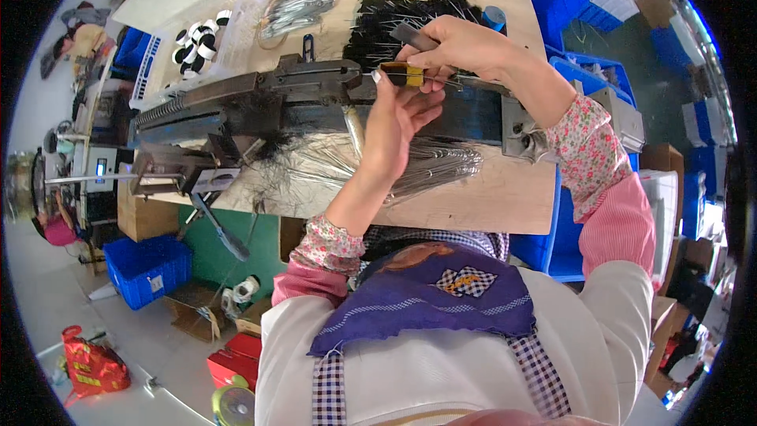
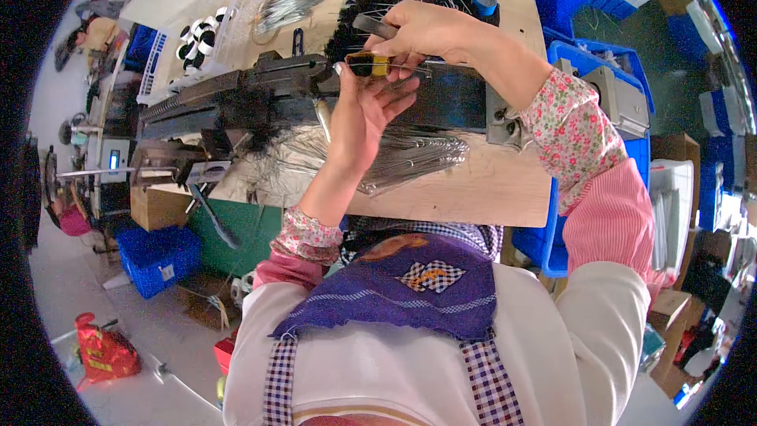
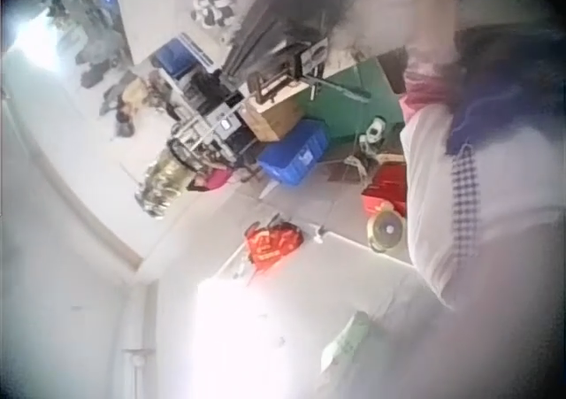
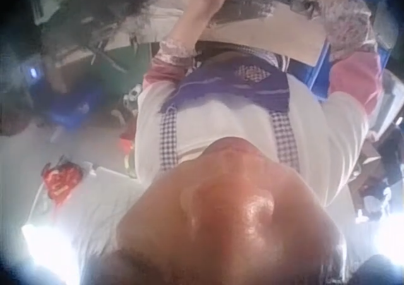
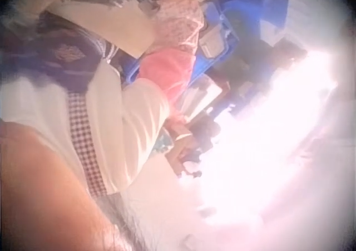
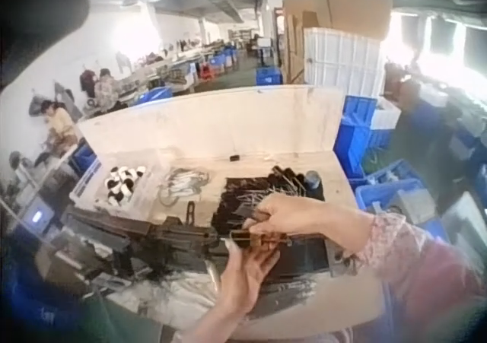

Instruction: The recorder is using various tools to assemble small metal components at a industrial workbench.

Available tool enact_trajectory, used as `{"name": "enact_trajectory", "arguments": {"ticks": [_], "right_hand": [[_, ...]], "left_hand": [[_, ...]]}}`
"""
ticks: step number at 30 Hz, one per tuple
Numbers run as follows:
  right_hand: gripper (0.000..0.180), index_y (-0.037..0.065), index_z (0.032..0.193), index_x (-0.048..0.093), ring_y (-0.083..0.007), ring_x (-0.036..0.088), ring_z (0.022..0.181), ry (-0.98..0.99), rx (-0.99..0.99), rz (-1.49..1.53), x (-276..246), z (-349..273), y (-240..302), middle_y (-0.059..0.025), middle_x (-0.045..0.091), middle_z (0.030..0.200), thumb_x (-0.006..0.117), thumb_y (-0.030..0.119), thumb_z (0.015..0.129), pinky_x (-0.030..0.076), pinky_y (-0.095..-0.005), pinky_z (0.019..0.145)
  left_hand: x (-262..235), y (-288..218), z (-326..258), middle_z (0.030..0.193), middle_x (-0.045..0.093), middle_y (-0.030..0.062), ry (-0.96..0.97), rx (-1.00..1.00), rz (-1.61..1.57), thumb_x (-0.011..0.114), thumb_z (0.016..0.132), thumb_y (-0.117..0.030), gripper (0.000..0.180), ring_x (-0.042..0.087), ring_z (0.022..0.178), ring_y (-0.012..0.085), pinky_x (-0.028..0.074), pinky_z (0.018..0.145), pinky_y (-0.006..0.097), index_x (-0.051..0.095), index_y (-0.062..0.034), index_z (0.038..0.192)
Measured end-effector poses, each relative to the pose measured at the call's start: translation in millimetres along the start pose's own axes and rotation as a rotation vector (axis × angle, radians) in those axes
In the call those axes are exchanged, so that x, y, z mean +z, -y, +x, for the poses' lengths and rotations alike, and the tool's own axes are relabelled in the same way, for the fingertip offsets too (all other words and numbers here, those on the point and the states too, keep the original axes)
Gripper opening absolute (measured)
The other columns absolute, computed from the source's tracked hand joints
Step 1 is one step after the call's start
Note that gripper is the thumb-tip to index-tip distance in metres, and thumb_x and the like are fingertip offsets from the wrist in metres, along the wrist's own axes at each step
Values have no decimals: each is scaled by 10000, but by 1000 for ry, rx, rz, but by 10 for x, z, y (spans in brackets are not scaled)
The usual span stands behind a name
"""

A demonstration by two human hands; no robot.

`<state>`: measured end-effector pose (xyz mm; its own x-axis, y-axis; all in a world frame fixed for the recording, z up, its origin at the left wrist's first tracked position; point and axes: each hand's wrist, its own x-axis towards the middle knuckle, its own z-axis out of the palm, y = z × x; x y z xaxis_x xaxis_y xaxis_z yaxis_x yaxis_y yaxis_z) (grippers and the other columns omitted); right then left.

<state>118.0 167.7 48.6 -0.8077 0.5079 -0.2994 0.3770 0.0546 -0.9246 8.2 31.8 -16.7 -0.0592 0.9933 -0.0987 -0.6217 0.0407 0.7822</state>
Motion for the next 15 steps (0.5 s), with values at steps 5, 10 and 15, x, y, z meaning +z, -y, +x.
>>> {"name": "enact_trajectory", "arguments": {"ticks": [5,10,15], "right_hand": [[234,76,1068,670,-218,619,870,-340,-644,-1126,-52,-95,-38,-123,619,1127,594,182,874,523,-354,767],[364,107,1134,625,-312,558,857,-539,-591,-1168,350,-369,33,-116,538,883,585,146,774,482,-376,771],[258,38,990,681,-260,553,668,-534,-692,-764,371,-234,73,-84,550,728,639,13,737,445,-342,616]], "left_hand": [[100,-131,-41,1351,403,165,3,-43,-504,322,931,-624,776,356,1321,269,308,1110,414,319,43,1327],[-124,-136,-70,1292,459,180,109,-90,-809,335,921,-640,802,404,1276,274,322,1098,394,376,81,1270],[-12,-185,-149,1287,484,167,-15,-23,-716,310,932,-636,780,424,1258,264,326,1090,387,417,67,1253]]}}
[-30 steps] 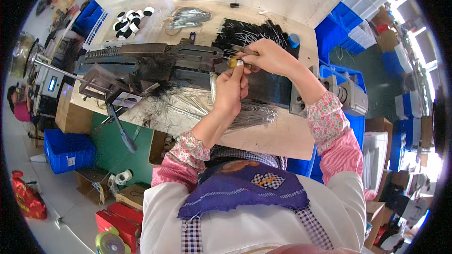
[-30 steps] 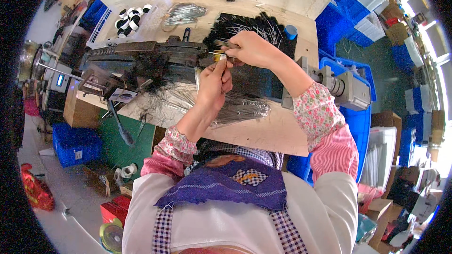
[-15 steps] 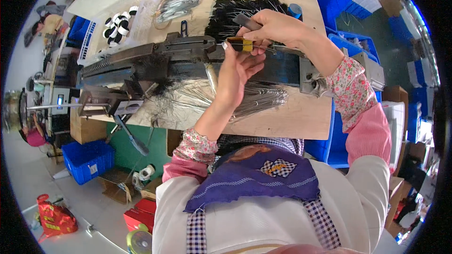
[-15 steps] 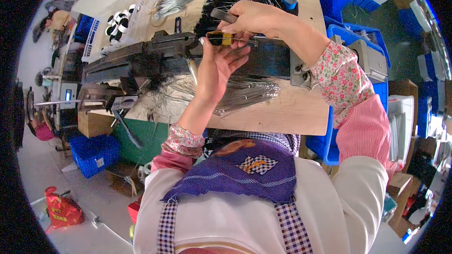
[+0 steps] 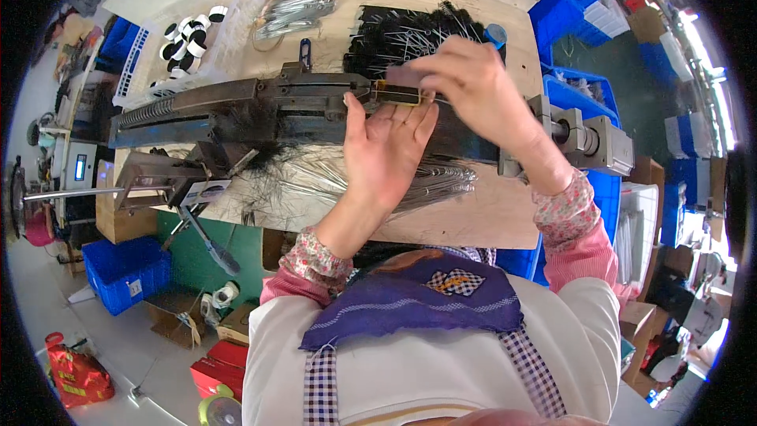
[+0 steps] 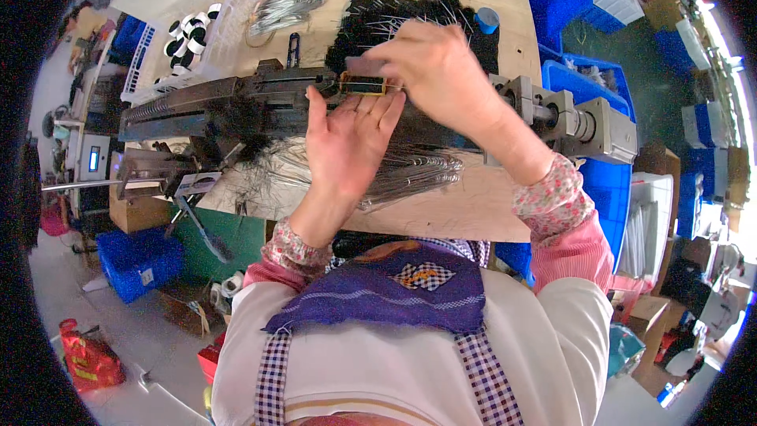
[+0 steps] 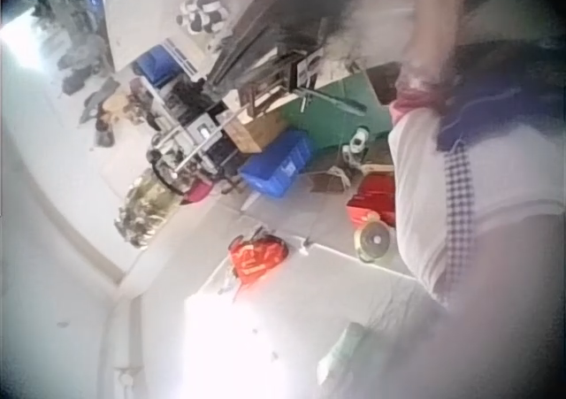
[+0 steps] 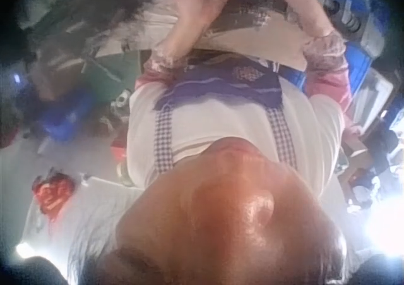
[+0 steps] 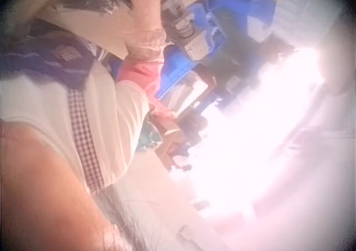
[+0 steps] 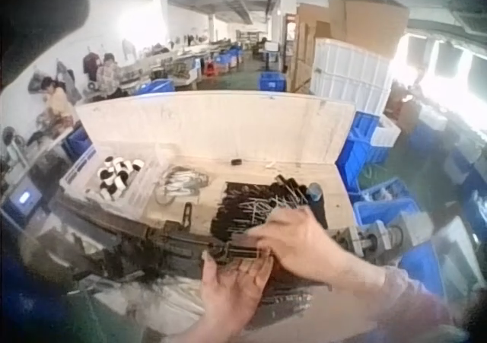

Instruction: The recorder is using various tools to assemble small metal components at a industrial workbench.

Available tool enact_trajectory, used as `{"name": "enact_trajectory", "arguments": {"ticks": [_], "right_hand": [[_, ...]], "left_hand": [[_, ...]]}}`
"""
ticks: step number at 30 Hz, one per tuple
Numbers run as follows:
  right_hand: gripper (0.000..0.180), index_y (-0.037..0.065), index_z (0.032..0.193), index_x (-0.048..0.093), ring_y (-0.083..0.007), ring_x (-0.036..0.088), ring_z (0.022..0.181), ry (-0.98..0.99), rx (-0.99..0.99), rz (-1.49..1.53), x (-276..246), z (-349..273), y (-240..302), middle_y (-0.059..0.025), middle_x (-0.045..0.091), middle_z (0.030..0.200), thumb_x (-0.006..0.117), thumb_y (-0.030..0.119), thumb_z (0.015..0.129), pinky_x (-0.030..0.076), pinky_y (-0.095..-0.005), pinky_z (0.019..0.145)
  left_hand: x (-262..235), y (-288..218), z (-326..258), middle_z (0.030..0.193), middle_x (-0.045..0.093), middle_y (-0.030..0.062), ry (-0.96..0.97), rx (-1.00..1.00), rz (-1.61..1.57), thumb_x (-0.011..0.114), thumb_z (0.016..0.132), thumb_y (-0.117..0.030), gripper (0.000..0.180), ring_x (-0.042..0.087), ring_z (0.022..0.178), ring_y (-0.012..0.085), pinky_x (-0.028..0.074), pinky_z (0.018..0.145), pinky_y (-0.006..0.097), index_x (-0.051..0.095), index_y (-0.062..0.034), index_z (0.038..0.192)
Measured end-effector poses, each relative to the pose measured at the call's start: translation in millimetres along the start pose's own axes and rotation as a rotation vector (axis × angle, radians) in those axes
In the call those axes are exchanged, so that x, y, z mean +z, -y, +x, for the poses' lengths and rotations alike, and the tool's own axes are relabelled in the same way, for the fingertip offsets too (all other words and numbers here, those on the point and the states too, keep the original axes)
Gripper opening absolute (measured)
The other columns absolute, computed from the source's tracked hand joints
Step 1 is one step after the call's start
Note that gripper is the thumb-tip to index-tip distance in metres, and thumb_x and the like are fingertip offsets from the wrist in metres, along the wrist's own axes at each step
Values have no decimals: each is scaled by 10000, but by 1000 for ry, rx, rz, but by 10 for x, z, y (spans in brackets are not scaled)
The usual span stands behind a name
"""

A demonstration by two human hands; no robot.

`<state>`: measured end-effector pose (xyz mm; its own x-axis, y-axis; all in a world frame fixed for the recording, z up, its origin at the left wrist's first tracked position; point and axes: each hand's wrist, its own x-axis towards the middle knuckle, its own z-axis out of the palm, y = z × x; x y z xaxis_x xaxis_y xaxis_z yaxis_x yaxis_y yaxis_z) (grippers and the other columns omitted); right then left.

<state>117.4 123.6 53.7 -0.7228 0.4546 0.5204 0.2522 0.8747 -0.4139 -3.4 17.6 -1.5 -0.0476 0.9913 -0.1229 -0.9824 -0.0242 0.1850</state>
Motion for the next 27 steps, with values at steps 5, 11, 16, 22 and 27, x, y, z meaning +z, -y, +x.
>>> {"name": "enact_trajectory", "arguments": {"ticks": [5,11,16,22,27], "right_hand": [[174,128,930,712,-235,596,783,145,75,-58,-16,-16,-84,-46,576,762,650,115,768,392,-375,772],[163,143,919,720,-233,596,814,153,1,-124,-25,7,-77,-49,577,772,656,144,769,396,-383,772],[222,181,937,715,-185,597,797,116,-89,-228,-83,-1,52,-25,560,776,630,131,739,404,-346,755],[152,97,958,624,-283,628,779,-89,-4,-59,52,20,164,-119,616,792,591,131,814,487,-423,686],[221,45,1082,567,-328,633,644,123,161,-325,-39,-103,390,-140,620,720,552,98,868,494,-385,557]], "left_hand": [[44,-4,-42,1323,453,189,-31,83,61,309,953,-588,746,401,1280,290,280,1125,405,399,89,1256],[62,-47,-18,1311,446,232,-38,77,114,274,969,-558,742,387,1295,325,256,1145,437,388,122,1244],[-62,-69,13,1226,519,162,-6,62,145,326,946,-602,726,474,1189,264,325,1087,400,456,72,1185],[52,-99,-112,1266,449,240,23,37,70,286,958,-579,783,406,1253,359,252,1138,462,356,148,1240],[12,-122,-152,1117,516,161,-53,85,131,309,954,-589,695,465,1159,305,291,1104,428,456,78,1081]]}}
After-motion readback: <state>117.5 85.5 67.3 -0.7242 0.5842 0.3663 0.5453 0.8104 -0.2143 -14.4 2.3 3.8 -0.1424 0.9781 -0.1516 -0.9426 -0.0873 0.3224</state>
